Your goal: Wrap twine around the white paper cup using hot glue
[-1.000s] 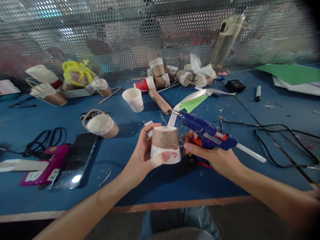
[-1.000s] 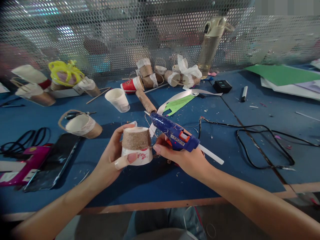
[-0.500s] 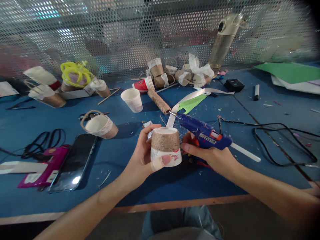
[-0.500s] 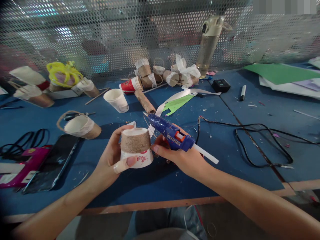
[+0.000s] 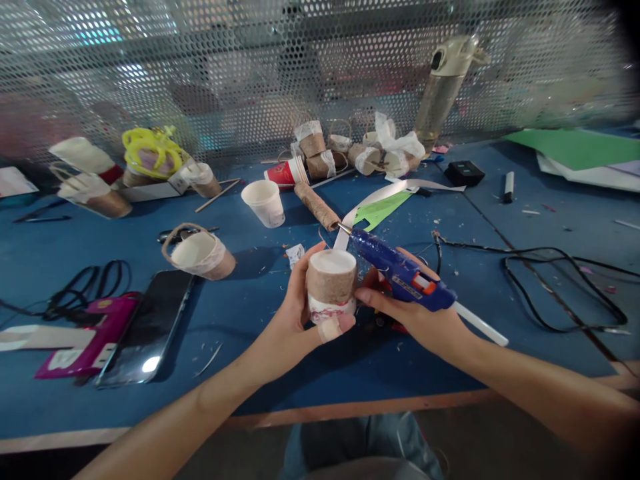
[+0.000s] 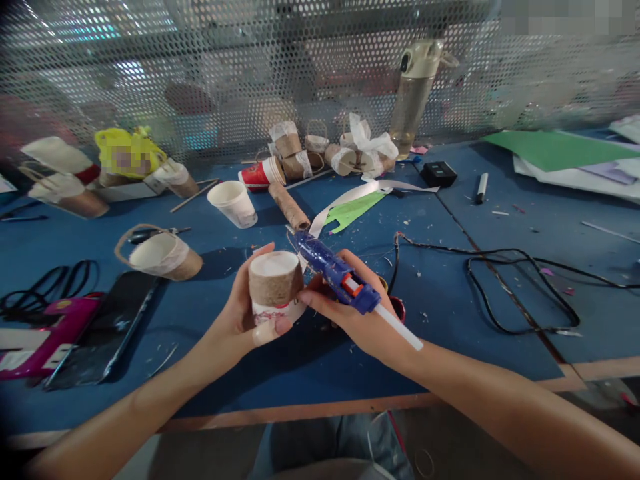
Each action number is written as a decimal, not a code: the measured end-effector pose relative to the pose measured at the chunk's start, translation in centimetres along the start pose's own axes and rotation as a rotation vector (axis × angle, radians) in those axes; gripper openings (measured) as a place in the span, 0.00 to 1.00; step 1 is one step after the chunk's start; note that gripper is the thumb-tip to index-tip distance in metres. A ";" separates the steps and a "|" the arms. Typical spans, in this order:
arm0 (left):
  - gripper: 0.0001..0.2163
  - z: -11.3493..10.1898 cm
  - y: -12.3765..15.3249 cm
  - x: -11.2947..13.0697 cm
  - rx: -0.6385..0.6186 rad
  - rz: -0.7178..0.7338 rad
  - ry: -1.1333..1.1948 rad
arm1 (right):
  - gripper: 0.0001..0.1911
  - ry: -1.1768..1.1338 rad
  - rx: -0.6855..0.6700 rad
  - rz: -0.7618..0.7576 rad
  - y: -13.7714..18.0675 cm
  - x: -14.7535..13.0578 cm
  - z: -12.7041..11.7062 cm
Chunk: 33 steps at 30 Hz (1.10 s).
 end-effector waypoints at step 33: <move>0.31 -3.1 1.4 1.1 0.171 0.162 0.183 | 0.13 0.441 -0.279 -0.276 1.3 -3.4 0.2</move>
Point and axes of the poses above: each hand's wrist, its own y-axis away from the middle knuckle, its own z-axis out of the palm, x = y × z, the point moved 9 cm from there along -y, towards the middle knuckle, and after that the axes turned 14 degrees about -x, right-handed, at the moved point
